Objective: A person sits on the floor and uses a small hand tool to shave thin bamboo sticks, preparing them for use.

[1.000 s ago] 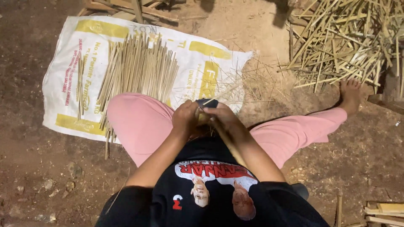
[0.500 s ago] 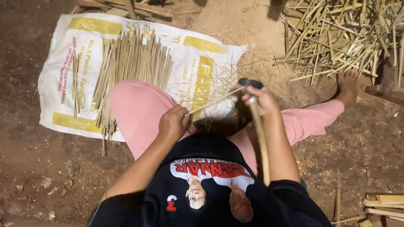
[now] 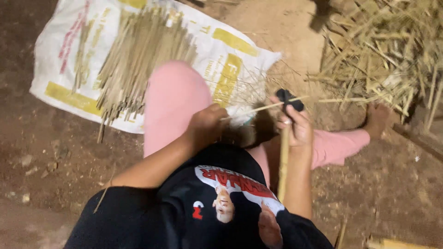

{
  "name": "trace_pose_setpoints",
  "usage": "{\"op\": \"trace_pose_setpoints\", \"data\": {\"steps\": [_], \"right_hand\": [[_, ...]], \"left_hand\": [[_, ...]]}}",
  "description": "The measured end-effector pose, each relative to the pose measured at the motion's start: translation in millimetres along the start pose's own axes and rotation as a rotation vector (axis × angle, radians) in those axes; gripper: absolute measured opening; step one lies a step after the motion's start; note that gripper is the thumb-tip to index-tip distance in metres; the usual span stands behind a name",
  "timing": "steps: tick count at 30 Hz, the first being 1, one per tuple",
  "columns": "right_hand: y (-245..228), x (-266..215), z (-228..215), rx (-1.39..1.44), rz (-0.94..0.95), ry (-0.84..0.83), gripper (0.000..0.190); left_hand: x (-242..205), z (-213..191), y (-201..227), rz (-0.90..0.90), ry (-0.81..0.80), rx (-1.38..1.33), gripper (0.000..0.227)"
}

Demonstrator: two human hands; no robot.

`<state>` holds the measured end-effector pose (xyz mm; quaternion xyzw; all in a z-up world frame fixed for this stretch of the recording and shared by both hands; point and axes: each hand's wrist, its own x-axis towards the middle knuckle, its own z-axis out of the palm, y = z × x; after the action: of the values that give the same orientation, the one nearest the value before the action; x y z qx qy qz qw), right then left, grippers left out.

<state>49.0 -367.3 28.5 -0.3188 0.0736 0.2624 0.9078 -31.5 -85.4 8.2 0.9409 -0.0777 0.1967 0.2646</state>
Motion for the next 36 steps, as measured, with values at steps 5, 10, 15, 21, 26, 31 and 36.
{"op": "trace_pose_setpoints", "data": {"steps": [5, 10, 15, 21, 26, 31, 36], "right_hand": [[-38.0, 41.5, 40.1, -0.264, -0.133, -0.014, 0.012], [-15.2, 167.3, 138.0, -0.369, -0.075, -0.164, 0.017], [98.4, 332.4, 240.6, -0.477, 0.163, -0.234, 0.013], [301.9, 475.8, 283.7, -0.822, 0.419, -0.294, 0.015], [445.5, 568.2, 237.4, -0.919, 0.498, -0.202, 0.023], [424.7, 537.7, 273.4, -0.909, 0.586, -0.151, 0.034], [387.0, 516.3, 268.1, -0.998, 0.655, -0.186, 0.032]], "left_hand": [[35.7, -81.6, 4.3, -0.057, 0.072, -0.217, 0.008], [59.0, -147.7, -77.8, -0.204, 0.249, -0.198, 0.01], [25.8, -160.6, -227.4, -0.734, 0.112, -0.031, 0.028], [-48.5, -127.4, -377.9, -1.057, 0.196, 0.167, 0.033], [-94.3, -109.5, -469.8, -0.949, 0.285, 0.376, 0.024], [-128.6, -71.9, -574.2, -1.159, 0.258, 0.393, 0.026], [-156.7, -30.4, -648.3, -1.192, 0.209, 0.642, 0.02]]}}
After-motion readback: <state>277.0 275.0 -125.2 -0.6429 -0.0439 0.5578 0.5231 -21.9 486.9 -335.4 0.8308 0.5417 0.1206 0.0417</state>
